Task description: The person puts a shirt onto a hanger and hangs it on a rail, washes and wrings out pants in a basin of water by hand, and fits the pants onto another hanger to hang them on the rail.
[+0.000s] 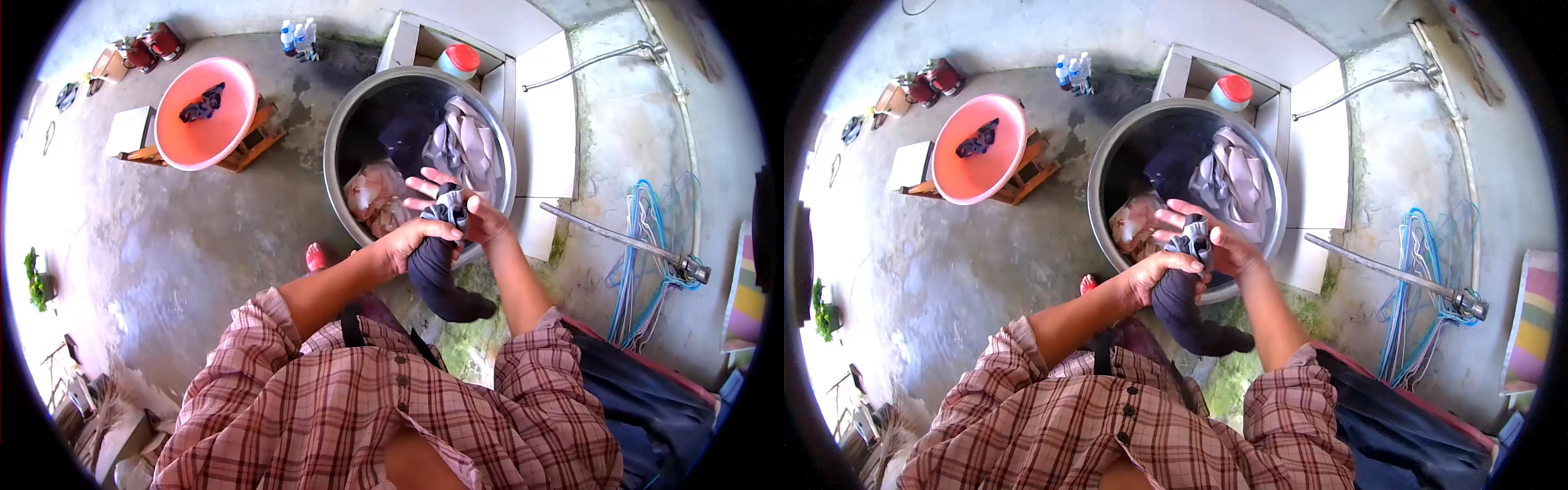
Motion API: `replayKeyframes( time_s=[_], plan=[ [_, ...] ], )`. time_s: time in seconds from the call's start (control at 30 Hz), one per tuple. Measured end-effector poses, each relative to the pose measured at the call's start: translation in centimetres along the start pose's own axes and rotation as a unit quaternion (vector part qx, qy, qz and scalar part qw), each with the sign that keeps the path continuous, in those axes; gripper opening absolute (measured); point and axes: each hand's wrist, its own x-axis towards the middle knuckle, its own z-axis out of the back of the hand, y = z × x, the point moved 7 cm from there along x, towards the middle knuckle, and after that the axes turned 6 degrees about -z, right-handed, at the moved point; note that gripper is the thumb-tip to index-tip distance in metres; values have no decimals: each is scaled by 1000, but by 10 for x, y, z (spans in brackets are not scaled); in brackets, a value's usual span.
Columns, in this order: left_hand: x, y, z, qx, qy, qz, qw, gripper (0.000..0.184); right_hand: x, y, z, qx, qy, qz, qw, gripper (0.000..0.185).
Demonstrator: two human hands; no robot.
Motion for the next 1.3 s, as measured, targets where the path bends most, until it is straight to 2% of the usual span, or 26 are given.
replayKeyframes(
  time_s=[0.03, 0.07, 0.1, 0.13, 0.17, 0.2, 0.27, 0.3, 0.4, 0.43, 0.47, 0.5, 0.53, 0.57, 0.67, 0.7, 0.8, 0.93, 1.0, 1.03, 1.07, 1.1, 1.2, 1.23, 1.3],
  plan=[
    [0, 1, -10, -12, 31, 8, 999, 29, 7, 0, -15, 79, 7, 5, 997, 87],
    [-1, 1, -20, -25, 61, 15, 998, 29, 5, 9, -21, 48, -2, 10, 999, 79],
    [-4, -5, -28, -12, 71, -12, 997, 30, 4, 17, -24, 18, -10, 16, 1000, 71],
    [-7, -7, -32, -10, 63, 2, 998, 30, 2, 24, -27, -12, -19, 20, 1000, 63],
    [-12, -10, -37, -8, 54, 16, 998, 30, -2, 32, -22, -49, -75, 39, 995, 41],
    [-14, -11, -40, -7, 45, 29, 999, 31, 1, 41, -25, -65, -37, 90, 993, 36],
    [-9, -10, -38, 23, 25, 15, 999, 31, -3, 46, -28, -4, -56, 108, 993, 43],
    [-12, -16, -45, 37, 23, -1, 999, 31, -5, 53, -36, -22, -108, 113, 987, 52],
    [-16, -26, -48, 85, -23, -37, 995, 30, -7, 54, -30, -196, -259, 11, 946, 55],
    [-17, -28, -46, 102, -47, -49, 992, 29, -7, 51, -29, -192, -335, 16, 922, 55],
    [-17, -29, -43, 119, -69, -61, 989, 29, -4, 46, -22, -198, -359, 6, 912, 53],
    [-10, -25, -24, 179, -113, -10, 977, 27, -2, 39, -8, -204, -383, -6, 901, 51],
    [-3, -25, -20, 155, -113, -57, 980, 25, -1, 28, 9, -208, -406, -18, 890, 49],
    [4, -19, -4, 158, -142, -50, 976, 24, 1, 14, 31, -192, -410, -1, 892, 46],
    [18, -1, 29, 131, -214, -22, 968, 22, 5, -20, 75, -192, -402, -27, 895, 51],
    [13, 1, 33, 114, -238, -11, 964, 22, 5, -29, 74, -151, -413, -55, 896, 53],
    [5, 0, 39, 101, -219, -9, 970, 23, 2, -48, 73, -30, -414, -83, 906, 46],
    [-2, -8, 40, 121, -210, -2, 970, 30, 7, -37, 21, -74, -341, -83, 933, 49],
    [-3, -10, 40, 228, -208, -94, 946, 33, 9, -36, 21, -300, -277, -92, 908, 47],
    [1, -5, 48, 260, -205, -121, 936, 34, 7, -32, 11, -327, -276, -145, 892, 48],
    [5, -1, 55, 293, -200, -149, 923, 34, 6, -29, 6, -340, -274, -153, 887, 37],
    [-1, -1, 51, 296, -226, -118, 921, 37, 5, -36, 14, -312, -287, -150, 893, 31],
    [-7, -5, 38, 184, -153, -52, 970, 53, -2, -46, 28, -235, -324, -105, 911, 19],
    [-8, -7, 37, 129, -127, -98, 979, 46, -4, -45, 29, -210, -334, -84, 915, 16],
    [-23, -14, 37, -13, -143, -143, 979, 48, -5, -37, 21, -188, -334, -27, 923, 14]
  ],
)
